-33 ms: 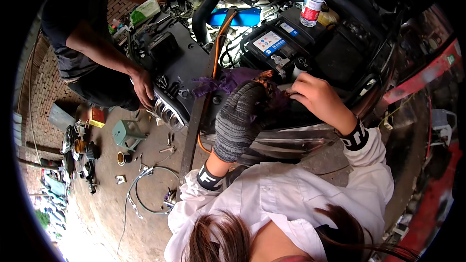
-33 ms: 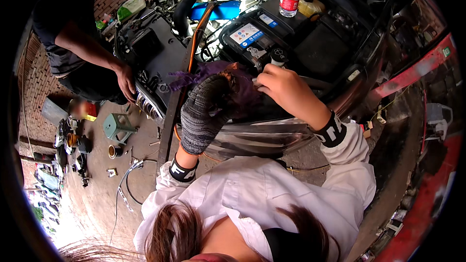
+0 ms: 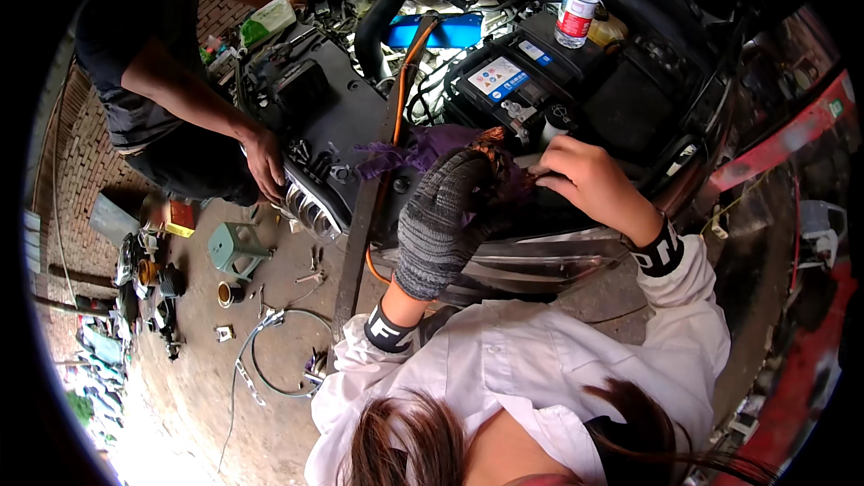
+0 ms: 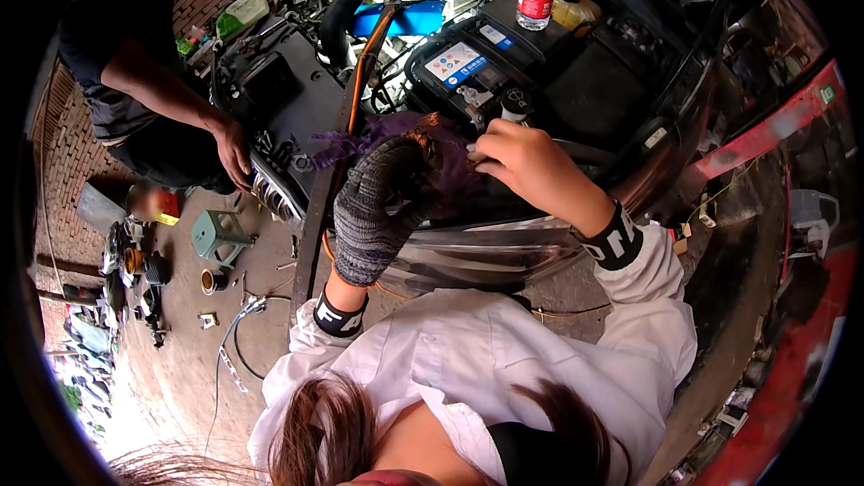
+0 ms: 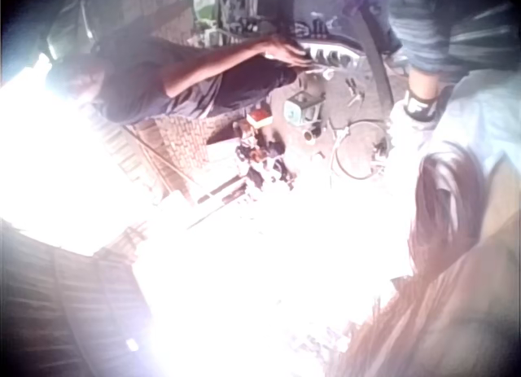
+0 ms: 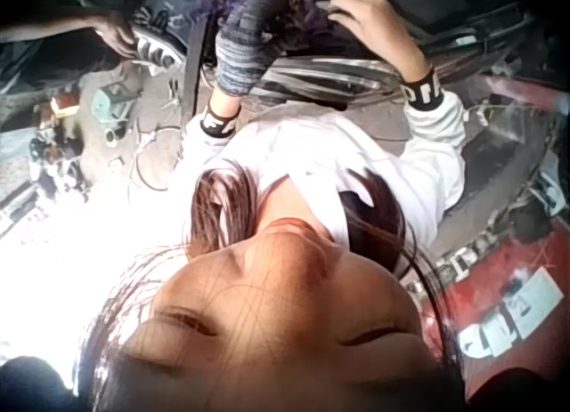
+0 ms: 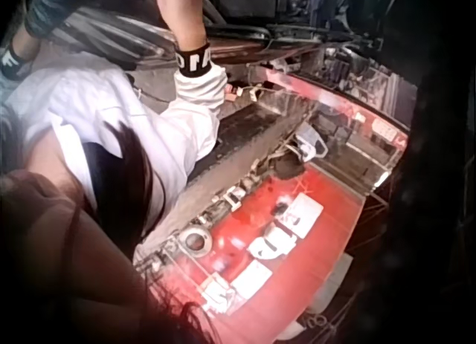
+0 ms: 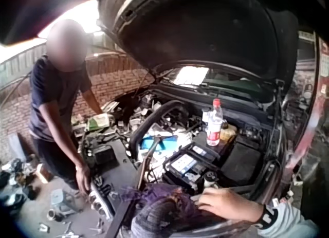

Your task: The person holds a motor armature and manipulates the copper windings with gloved hands. They appear to be inspecting or adjusting the coils, possibly for repair or rewinding, while standing in a workshop environment.

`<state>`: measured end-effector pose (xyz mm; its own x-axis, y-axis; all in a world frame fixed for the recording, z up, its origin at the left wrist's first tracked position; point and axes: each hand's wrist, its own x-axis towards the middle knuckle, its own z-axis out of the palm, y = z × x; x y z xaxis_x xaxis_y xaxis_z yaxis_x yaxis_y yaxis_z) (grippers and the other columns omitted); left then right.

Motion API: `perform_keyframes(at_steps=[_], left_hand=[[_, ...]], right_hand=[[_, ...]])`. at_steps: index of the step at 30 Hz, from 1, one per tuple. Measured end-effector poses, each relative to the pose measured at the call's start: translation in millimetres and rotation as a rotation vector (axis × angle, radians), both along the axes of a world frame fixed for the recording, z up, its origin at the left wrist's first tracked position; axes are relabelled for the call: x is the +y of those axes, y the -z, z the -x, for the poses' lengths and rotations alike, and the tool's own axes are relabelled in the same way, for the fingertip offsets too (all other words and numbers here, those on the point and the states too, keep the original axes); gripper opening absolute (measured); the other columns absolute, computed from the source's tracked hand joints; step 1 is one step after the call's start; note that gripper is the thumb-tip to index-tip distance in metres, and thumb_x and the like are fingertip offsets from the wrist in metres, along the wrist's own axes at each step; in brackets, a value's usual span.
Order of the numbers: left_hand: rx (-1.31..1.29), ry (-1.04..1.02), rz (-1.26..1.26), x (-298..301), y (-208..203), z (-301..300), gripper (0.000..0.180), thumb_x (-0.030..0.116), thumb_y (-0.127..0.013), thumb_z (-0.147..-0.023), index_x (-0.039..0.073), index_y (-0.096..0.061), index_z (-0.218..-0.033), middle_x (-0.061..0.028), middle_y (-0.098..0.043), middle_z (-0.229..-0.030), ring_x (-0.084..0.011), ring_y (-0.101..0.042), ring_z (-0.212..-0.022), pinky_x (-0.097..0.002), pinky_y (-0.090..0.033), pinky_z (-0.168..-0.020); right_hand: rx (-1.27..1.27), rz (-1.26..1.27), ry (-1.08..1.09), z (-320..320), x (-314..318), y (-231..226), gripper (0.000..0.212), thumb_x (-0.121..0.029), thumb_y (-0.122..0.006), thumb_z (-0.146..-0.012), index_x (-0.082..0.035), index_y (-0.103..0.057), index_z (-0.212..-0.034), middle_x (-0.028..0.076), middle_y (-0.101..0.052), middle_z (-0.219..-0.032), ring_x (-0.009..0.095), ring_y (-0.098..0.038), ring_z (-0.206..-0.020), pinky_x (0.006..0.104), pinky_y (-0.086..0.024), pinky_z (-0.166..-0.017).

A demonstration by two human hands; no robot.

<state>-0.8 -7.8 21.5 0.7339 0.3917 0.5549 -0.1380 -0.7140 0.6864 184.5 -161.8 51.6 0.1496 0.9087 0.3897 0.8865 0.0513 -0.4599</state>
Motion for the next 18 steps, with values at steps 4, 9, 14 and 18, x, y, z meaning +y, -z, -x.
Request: perform_keyframes(at_steps=[4, 9, 14, 18], left_hand=[[-0.014, -0.012, -0.045, 2, 1, -1, 0.054, 0.009, -0.084, -0.071, 0.004, -0.062, -0.12, -0.0106, -0.066, -0.116, -0.0185, -0.066, -0.088, -0.0299, -0.055, -0.076], [-0.002, 0.005, -0.015, 8, 11, -3, 0.06, 0.008, -0.084, -0.071, 0.004, -0.059, -0.126, -0.0104, -0.065, -0.117, -0.019, -0.066, -0.093, -0.0303, -0.055, -0.079], [0.039, 0.031, 0.117, 7, 24, 0, 0.062, 0.01, -0.082, -0.07, 0.003, -0.057, -0.127, -0.016, -0.062, -0.122, -0.0332, -0.062, -0.11, -0.04, -0.05, -0.094], [-0.046, 0.04, 0.051, 9, 40, -6, 0.068, 0.011, -0.087, -0.068, 0.003, -0.057, -0.128, -0.0109, -0.064, -0.119, -0.0196, -0.065, -0.104, -0.0319, -0.053, -0.087]], right_hand=[[0.254, 0.159, -0.099, -4, 2, -3, 0.017, -0.002, -0.073, -0.08, 0.001, -0.062, -0.093, 0.009, -0.065, -0.084, 0.019, -0.064, -0.073, 0.0305, -0.05, -0.068], [0.974, 0.212, -0.179, -2, 3, 12, 0.017, -0.005, -0.07, -0.088, 0.003, -0.061, -0.1, 0.007, -0.066, -0.09, 0.013, -0.063, -0.08, 0.0275, -0.053, -0.074], [1.325, -0.064, -0.173, 6, 8, 37, 0.016, -0.006, -0.061, -0.095, 0.001, -0.059, -0.109, 0.007, -0.065, -0.1, 0.014, -0.064, -0.089, 0.0287, -0.052, -0.083], [1.619, -0.24, -0.011, 20, 21, 45, 0.014, -0.009, -0.06, -0.096, -0.002, -0.059, -0.108, 0.006, -0.066, -0.104, 0.016, -0.063, -0.095, 0.0296, -0.05, -0.087]])
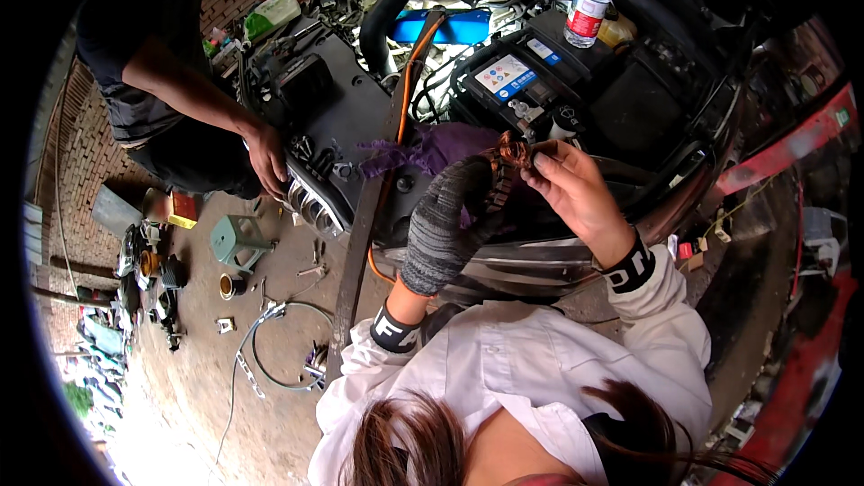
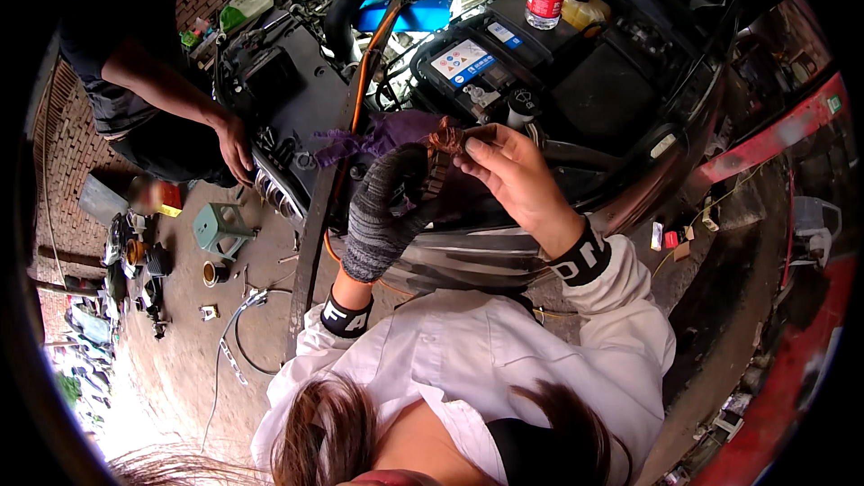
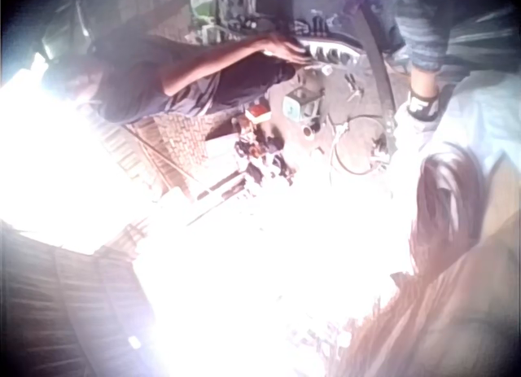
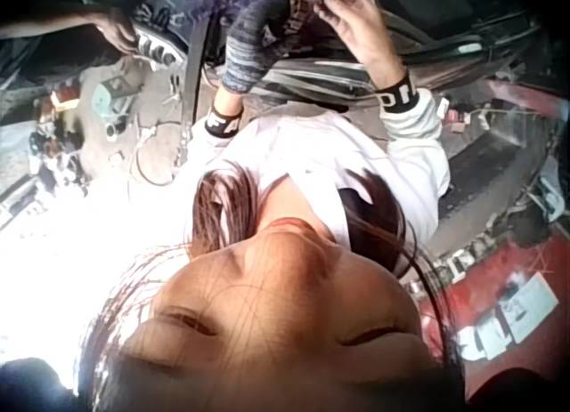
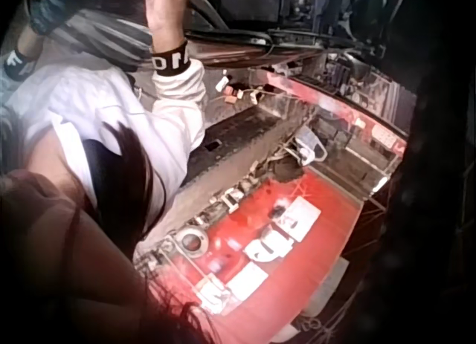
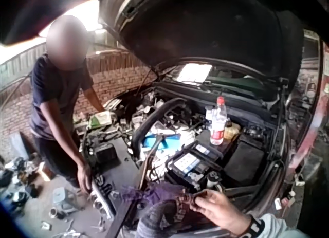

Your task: The person holds a motor armature and manipulates the copper windings with gloved hands. They appear to be inspecting or adjusting the coils, possibly for repair or rewinding, while standing in a workshop environment.

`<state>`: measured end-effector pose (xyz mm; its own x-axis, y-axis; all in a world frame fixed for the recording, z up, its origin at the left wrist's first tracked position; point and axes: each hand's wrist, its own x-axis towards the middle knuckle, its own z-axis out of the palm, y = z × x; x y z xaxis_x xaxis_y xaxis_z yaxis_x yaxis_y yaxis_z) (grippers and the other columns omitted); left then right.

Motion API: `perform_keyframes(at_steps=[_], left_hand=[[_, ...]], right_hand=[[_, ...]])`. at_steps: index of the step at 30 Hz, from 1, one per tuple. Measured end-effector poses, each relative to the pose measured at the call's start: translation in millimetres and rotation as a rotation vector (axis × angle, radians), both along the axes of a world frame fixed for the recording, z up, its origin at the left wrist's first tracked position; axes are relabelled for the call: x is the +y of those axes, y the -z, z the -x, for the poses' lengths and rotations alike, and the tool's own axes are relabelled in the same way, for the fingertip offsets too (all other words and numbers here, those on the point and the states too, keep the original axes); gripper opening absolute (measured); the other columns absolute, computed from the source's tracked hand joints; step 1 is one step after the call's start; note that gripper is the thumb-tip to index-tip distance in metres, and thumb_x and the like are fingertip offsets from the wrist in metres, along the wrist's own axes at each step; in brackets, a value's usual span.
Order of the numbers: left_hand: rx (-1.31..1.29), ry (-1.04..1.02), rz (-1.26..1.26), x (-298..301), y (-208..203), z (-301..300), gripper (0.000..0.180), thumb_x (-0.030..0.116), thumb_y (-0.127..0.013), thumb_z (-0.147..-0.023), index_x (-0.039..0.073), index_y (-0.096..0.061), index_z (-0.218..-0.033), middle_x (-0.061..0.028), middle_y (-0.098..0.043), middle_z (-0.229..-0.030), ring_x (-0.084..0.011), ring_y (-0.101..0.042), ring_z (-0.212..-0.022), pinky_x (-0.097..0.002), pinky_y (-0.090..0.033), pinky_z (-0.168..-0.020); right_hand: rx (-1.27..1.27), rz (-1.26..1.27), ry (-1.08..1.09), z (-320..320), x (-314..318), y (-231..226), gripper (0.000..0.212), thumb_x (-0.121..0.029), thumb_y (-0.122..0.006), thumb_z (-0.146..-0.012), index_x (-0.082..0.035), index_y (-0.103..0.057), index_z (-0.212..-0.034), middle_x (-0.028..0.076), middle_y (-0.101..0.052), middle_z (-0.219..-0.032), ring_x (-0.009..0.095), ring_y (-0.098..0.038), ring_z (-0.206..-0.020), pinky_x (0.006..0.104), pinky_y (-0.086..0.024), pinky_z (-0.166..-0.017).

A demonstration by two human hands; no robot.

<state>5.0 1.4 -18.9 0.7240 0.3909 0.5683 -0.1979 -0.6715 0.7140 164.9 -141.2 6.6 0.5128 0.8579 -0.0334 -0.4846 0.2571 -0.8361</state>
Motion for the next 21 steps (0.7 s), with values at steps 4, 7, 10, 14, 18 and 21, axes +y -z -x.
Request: perform_keyframes(at_steps=[4, 7, 10, 14, 18, 21], left_hand=[[0.012, -0.064, -0.103, -3, 0, -3, 0.066, 0.008, -0.087, -0.067, 0.003, -0.057, -0.126, -0.0121, -0.063, -0.122, -0.0221, -0.064, -0.108, -0.0331, -0.053, -0.09], [0.001, -0.063, -0.045, -4, 1, -3, 0.064, 0.007, -0.086, -0.068, 0.002, -0.058, -0.125, -0.0135, -0.063, -0.123, -0.0249, -0.064, -0.109, -0.034, -0.052, -0.092], [-0.042, -0.018, 0.079, -4, 12, -1, 0.062, 0.008, -0.085, -0.069, 0.002, -0.058, -0.125, -0.0143, -0.063, -0.122, -0.0268, -0.064, -0.108, -0.0345, -0.052, -0.091], [0.065, -0.022, -0.006, -6, 4, -1, 0.06, 0.012, -0.085, -0.071, 0.002, -0.058, -0.124, -0.0144, -0.065, -0.116, -0.0282, -0.066, -0.103, -0.0351, -0.054, -0.087], [0.199, -0.113, -0.138, 0, -3, -3, 0.059, 0.021, -0.085, -0.071, 0.004, -0.059, -0.122, -0.0152, -0.067, -0.107, -0.0309, -0.067, -0.095, -0.0369, -0.054, -0.084], [0.203, -0.125, -0.042, 3, -11, -4, 0.039, 0.022, -0.077, -0.075, 0.006, -0.062, -0.108, -0.0171, -0.064, -0.1, -0.0369, -0.064, -0.087, -0.0427, -0.052, -0.075]], right_hand=[[-0.012, -0.054, 0.111, 12, 17, 10, 0.015, -0.009, -0.059, -0.096, -0.002, -0.059, -0.11, 0.008, -0.067, -0.107, 0.014, -0.063, -0.094, 0.0286, -0.05, -0.086], [-0.062, -0.054, 0.232, 20, 21, 11, 0.013, -0.008, -0.059, -0.097, -0.002, -0.06, -0.108, 0.008, -0.067, -0.109, 0.014, -0.063, -0.094, 0.0286, -0.05, -0.086], [0.103, -0.09, 0.257, 20, 24, 11, 0.012, -0.008, -0.059, -0.097, -0.002, -0.06, -0.107, 0.009, -0.067, -0.108, 0.014, -0.062, -0.094, 0.0287, -0.05, -0.085], [0.083, -0.087, 0.283, 20, 32, 4, 0.013, -0.007, -0.058, -0.096, 0.0, -0.06, -0.107, 0.009, -0.066, -0.104, 0.014, -0.061, -0.09, 0.0287, -0.049, -0.085], [-0.253, -0.137, 0.11, 24, 22, -4, 0.013, -0.004, -0.059, -0.094, 0.002, -0.057, -0.105, 0.008, -0.064, -0.097, 0.013, -0.062, -0.087, 0.0269, -0.05, -0.08], [-0.352, -0.074, -0.029, 26, 10, -12, 0.015, -0.004, -0.061, -0.093, 0.001, -0.056, -0.106, 0.008, -0.063, -0.097, 0.013, -0.062, -0.085, 0.0266, -0.05, -0.076]])
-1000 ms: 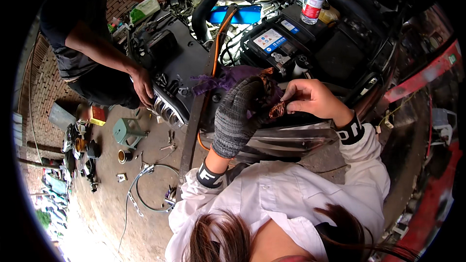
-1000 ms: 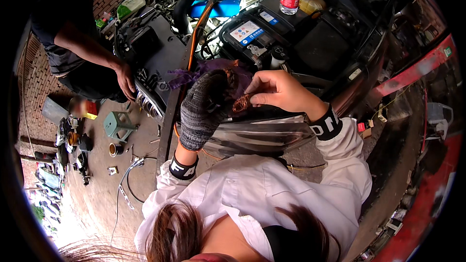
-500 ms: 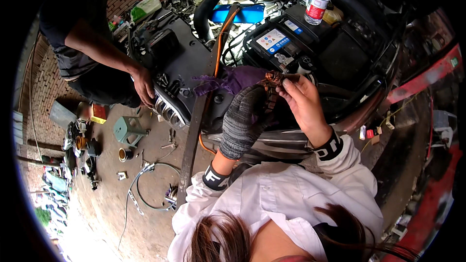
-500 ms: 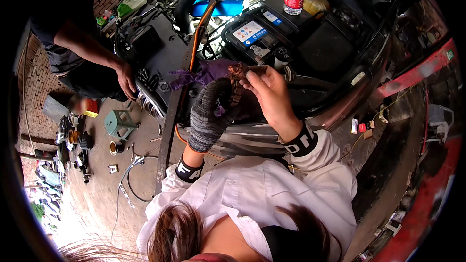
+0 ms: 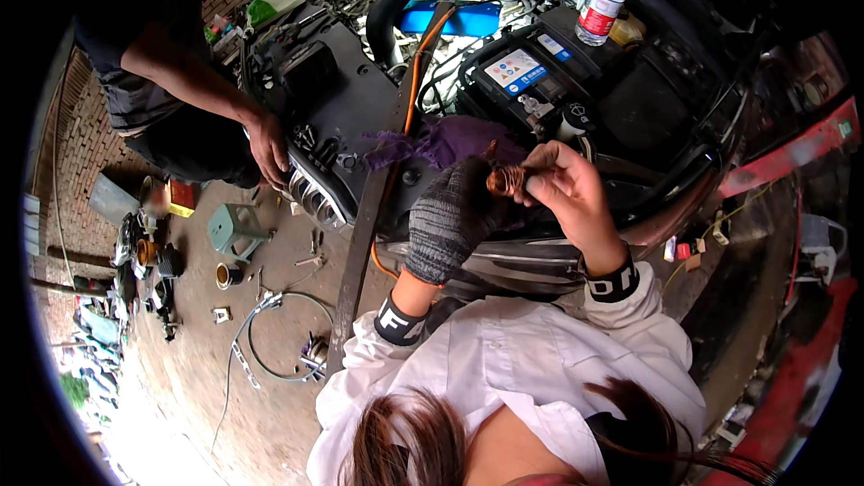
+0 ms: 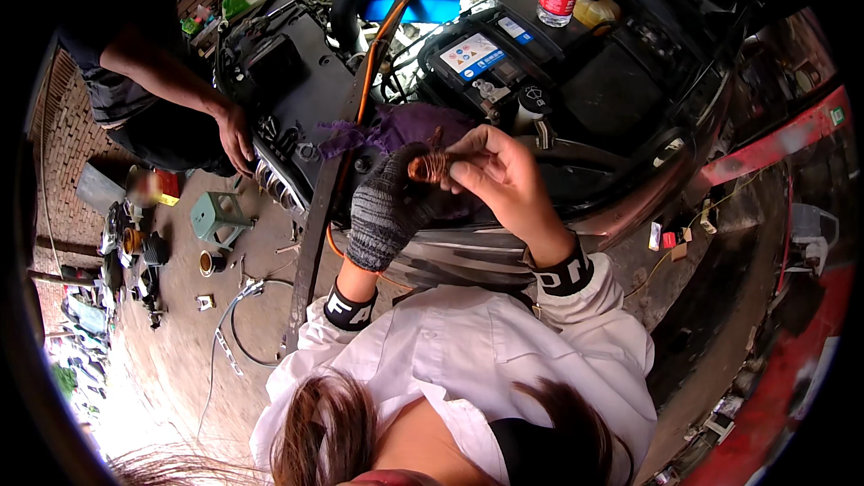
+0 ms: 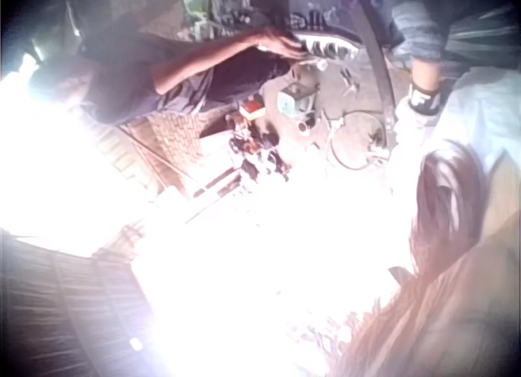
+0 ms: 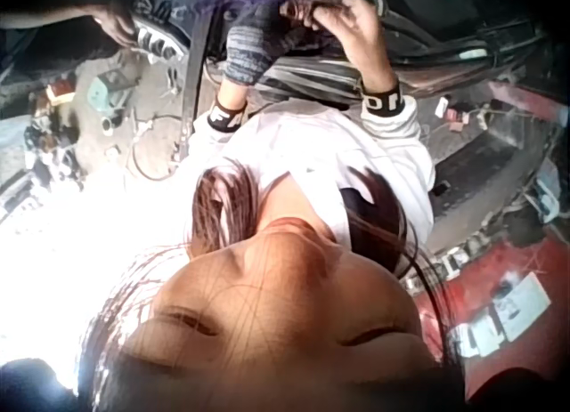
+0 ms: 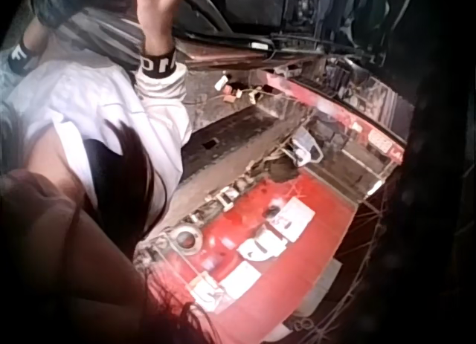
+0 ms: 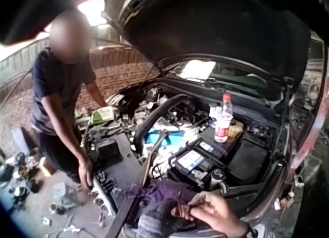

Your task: The person holds a motor armature and manipulates the copper windings with gloved hands. They appear to be inspecting or adjusting the coils, possibly for repair or rewinding, while standing in a workshop environment.

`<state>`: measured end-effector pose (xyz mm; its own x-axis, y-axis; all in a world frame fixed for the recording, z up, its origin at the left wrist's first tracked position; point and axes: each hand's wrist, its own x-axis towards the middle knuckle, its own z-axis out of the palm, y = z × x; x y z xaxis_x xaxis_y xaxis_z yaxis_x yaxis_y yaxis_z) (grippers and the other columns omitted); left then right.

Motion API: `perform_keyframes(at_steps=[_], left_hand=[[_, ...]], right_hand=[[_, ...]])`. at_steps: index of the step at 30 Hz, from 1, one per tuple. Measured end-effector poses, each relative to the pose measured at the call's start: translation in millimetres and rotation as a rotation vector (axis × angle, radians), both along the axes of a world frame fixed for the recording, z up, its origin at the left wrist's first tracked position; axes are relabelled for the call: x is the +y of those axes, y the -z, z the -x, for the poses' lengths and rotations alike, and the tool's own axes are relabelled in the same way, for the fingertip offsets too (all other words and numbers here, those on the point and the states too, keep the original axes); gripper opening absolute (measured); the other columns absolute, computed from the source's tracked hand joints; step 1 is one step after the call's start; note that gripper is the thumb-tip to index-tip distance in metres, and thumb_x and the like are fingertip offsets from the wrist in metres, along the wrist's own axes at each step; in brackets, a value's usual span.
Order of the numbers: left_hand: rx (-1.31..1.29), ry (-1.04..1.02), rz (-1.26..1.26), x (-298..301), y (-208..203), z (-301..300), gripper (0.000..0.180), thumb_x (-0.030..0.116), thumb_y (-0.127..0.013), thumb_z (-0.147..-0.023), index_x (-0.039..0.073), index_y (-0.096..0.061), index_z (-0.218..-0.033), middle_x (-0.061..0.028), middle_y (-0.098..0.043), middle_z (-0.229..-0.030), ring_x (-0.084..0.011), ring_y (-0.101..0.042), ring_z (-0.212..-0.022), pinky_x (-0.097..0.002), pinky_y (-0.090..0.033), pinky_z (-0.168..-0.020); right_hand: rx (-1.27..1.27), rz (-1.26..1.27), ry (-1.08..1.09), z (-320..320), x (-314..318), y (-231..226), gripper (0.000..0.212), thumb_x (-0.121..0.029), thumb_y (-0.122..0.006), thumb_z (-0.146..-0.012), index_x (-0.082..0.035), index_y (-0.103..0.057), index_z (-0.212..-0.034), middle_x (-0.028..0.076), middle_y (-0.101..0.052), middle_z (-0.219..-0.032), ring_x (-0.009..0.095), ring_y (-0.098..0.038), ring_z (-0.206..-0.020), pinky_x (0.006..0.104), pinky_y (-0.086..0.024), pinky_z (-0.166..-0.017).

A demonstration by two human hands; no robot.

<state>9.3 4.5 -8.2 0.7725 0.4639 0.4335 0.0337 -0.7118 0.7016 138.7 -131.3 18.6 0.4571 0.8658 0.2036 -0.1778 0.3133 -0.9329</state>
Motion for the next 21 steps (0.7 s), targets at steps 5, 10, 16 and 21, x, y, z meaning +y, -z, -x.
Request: perform_keyframes(at_steps=[5, 10, 16, 21], left_hand=[[0.016, 0.024, -0.147, 17, 15, -4, 0.072, 0.044, -0.086, -0.062, 0.009, -0.061, -0.12, -0.0155, -0.066, -0.104, -0.0373, -0.055, -0.11, -0.046, -0.051, -0.083], [0.094, 0.14, 0.054, 26, 43, -11, 0.086, 0.043, -0.088, -0.061, 0.012, -0.054, -0.133, -0.0196, -0.059, -0.113, -0.0385, -0.055, -0.103, -0.0463, -0.049, -0.088], [0.015, 0.098, 0.107, 19, 48, -15, 0.076, 0.03, -0.09, -0.065, 0.007, -0.056, -0.129, -0.0179, -0.059, -0.114, -0.0313, -0.058, -0.107, -0.0398, -0.05, -0.092], [-0.047, 0.207, 0.541, 21, 63, -14, 0.076, 0.03, -0.088, -0.066, 0.008, -0.054, -0.131, -0.0139, -0.063, -0.116, -0.0269, -0.062, -0.101, -0.0364, -0.05, -0.089]], right_hand=[[0.032, 0.037, 0.007, -8, -13, 2, 0.017, -0.007, -0.063, -0.093, 0.0, -0.055, -0.106, 0.007, -0.062, -0.096, 0.013, -0.063, -0.084, 0.0263, -0.05, -0.075], [0.095, 0.054, -0.008, -10, -13, 8, 0.017, -0.009, -0.063, -0.093, -0.001, -0.055, -0.106, 0.006, -0.062, -0.095, 0.014, -0.063, -0.083, 0.0255, -0.05, -0.074], [0.044, 0.142, -0.26, 1, -21, 2, 0.018, -0.001, -0.063, -0.091, 0.002, -0.055, -0.106, 0.007, -0.06, -0.097, 0.013, -0.062, -0.086, 0.0266, -0.05, -0.076], [0.063, 0.049, -0.237, 0, -44, 9, 0.015, 0.001, -0.062, -0.089, 0.002, -0.055, -0.102, 0.007, -0.054, -0.095, 0.014, -0.059, -0.091, 0.0277, -0.048, -0.082]])
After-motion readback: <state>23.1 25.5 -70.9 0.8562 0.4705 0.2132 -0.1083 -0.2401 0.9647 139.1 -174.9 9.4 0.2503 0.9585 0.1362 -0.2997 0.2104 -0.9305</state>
